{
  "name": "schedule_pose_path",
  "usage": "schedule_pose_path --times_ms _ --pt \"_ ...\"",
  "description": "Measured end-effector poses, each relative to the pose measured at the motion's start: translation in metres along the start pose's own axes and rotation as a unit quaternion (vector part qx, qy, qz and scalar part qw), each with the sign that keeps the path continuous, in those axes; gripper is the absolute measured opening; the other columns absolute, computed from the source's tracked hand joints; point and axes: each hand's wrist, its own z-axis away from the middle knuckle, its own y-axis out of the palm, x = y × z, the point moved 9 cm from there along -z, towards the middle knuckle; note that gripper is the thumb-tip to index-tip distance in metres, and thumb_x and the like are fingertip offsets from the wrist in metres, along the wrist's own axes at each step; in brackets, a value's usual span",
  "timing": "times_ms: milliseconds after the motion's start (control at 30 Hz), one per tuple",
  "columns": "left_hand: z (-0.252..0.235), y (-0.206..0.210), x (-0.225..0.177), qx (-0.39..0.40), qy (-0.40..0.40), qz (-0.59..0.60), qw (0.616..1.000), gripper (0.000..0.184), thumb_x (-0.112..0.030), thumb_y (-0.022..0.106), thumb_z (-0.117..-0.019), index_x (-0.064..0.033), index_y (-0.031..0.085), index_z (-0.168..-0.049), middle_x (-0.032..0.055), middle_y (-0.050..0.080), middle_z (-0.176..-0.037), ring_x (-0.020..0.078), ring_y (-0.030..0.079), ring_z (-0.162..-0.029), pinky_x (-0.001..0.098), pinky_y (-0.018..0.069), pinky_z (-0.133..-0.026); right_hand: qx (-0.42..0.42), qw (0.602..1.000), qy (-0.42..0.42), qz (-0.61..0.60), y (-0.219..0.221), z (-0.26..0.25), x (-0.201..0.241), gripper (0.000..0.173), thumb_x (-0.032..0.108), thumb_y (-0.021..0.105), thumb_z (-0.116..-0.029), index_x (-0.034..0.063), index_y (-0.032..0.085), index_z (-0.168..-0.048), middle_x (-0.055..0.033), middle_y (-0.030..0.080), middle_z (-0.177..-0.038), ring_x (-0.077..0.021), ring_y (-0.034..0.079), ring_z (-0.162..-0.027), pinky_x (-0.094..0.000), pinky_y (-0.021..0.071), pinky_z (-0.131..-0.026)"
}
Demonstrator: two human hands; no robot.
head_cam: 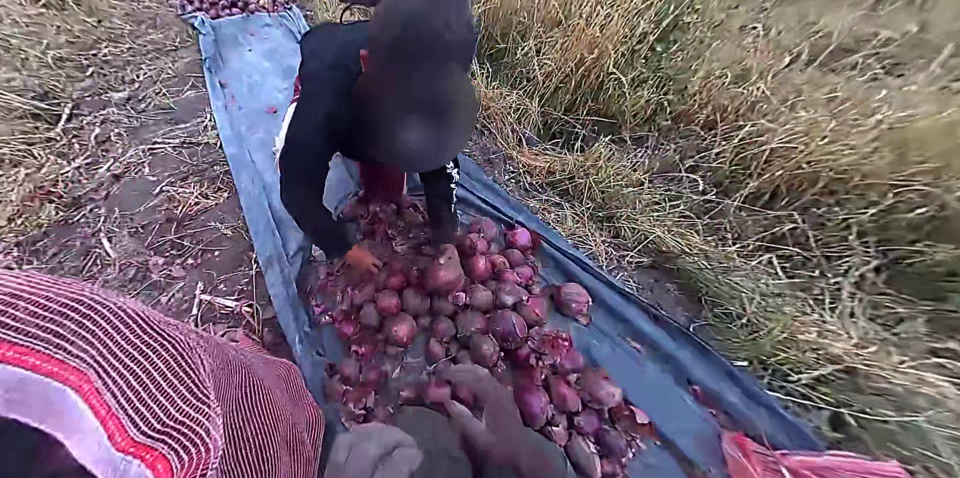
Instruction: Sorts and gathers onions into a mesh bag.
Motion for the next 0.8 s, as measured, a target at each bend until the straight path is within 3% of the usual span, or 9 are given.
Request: schedule_pose_path --times_ms 167,267,367,467,567,633,700,733,800 --pt "-0.079 0.234 0.169 0.253 -0.225 -0.089 0.937 0.065 -0.061 0.049 -0.0977 -0.0170 0.058 -0.144 0.0179 0.043 -0.156 0.0355 0.044 -0.142 0.0542 0.0432 -0.112 0.081 0.963 0.116 0.230 -0.089 -0.048 -0.159 0.081 0.075 0.052 -0.0877 0.0183 0.059 -0.145 -0.0154 0.039 -0.162 -0.0347 0.034 -0.152 -0.0571 0.0328 -0.121" --pt "-0.113 0.352 0.237 0.327 -0.144 -0.112 0.927 0.071 -0.062 0.048 -0.0993 -0.0151 0.049 -0.152 0.0200 0.029 -0.165 0.0368 0.030 -0.152 0.0552 0.0338 -0.120 0.080 0.936 0.135 0.314 -0.110 -0.111 -0.245 0.091 0.085 0.048 -0.0832 0.0248 0.052 -0.151 -0.0177 0.030 -0.166 -0.0394 0.027 -0.154 -0.0627 0.0285 -0.121" --pt "-0.141 0.447 0.279 0.354 0.007 -0.105 0.929 0.086 -0.063 0.058 -0.0947 -0.0157 0.033 -0.161 0.0108 0.022 -0.170 0.0295 0.023 -0.156 0.0560 0.0256 -0.124 0.087 0.925 0.145 0.340 -0.068 -0.167 -0.291 0.094 0.089 0.057 -0.0737 0.0323 0.054 -0.149 -0.0176 0.028 -0.167 -0.0481 0.025 -0.151 -0.0752 0.0317 -0.110" --pt "-0.183 0.476 0.336 0.275 -0.034 -0.132 0.952 0.089 -0.067 0.064 -0.0873 -0.0099 0.046 -0.153 0.0141 0.052 -0.151 0.0325 0.053 -0.136 0.0581 0.0436 -0.110 0.084 0.912 0.231 0.330 -0.048 -0.236 -0.305 0.082 0.082 0.062 -0.0733 0.0213 0.069 -0.128 -0.0140 0.039 -0.162 -0.0483 0.036 -0.145 -0.0737 0.0485 -0.090" --pt "-0.116 0.462 0.308 0.261 -0.120 -0.125 0.950 0.095 -0.068 0.058 -0.0874 0.0017 0.045 -0.150 0.0246 0.048 -0.152 0.0395 0.043 -0.144 0.0649 0.0276 -0.119 0.157 0.872 0.339 0.316 -0.016 -0.175 -0.286 0.076 0.068 0.061 -0.0832 0.0150 0.062 -0.137 -0.0183 0.038 -0.160 -0.0488 0.038 -0.143 -0.0701 0.0494 -0.095" --pt "-0.074 0.447 0.288 0.222 -0.193 -0.090 0.952 0.089 -0.061 0.047 -0.0936 0.0046 0.039 -0.153 0.0252 0.033 -0.162 0.0399 0.025 -0.154 0.0658 0.0099 -0.125 0.047 0.929 0.195 0.312 0.019 -0.129 -0.257 0.080 0.063 0.053 -0.0902 0.0164 0.047 -0.155 -0.0131 0.034 -0.166 -0.0477 0.027 -0.151 -0.0788 0.0283 -0.109" --pt "-0.021 0.441 0.272 0.323 -0.251 -0.064 0.910 0.084 -0.059 0.061 -0.0891 0.0003 0.050 -0.148 0.0240 0.042 -0.158 0.0407 0.032 -0.150 0.0628 0.0184 -0.123 0.122 0.949 0.096 0.273 0.050 -0.075 -0.247 0.073 0.063 0.043 -0.0989 0.0279 0.034 -0.162 -0.0025 0.025 -0.171 -0.0446 0.018 -0.156 -0.0846 0.0115 -0.113" --pt "-0.018 0.441 0.275 0.388 -0.240 -0.075 0.887 0.080 -0.058 0.064 -0.0885 -0.0047 0.053 -0.147 0.0234 0.044 -0.156 0.0418 0.034 -0.149 0.0634 0.0210 -0.121 0.153 0.948 0.059 0.274 0.051 -0.072 -0.241 0.070 0.067 0.038 -0.0997 0.0348 0.033 -0.162 0.0027 0.025 -0.171 -0.0415 0.018 -0.157 -0.0861 0.0072 -0.112" --pt "-0.068 0.439 0.307 0.361 -0.159 -0.103 0.913 0.077 -0.060 0.065 -0.0888 -0.0105 0.056 -0.146 0.0239 0.045 -0.155 0.0448 0.035 -0.147 0.0693 0.0181 -0.119 0.107 0.949 0.019 0.295 0.029 -0.130 -0.237 0.070 0.076 0.040 -0.0957 0.0373 0.048 -0.153 -0.0024 0.037 -0.166 -0.0439 0.029 -0.153 -0.0873 0.0136 -0.109"
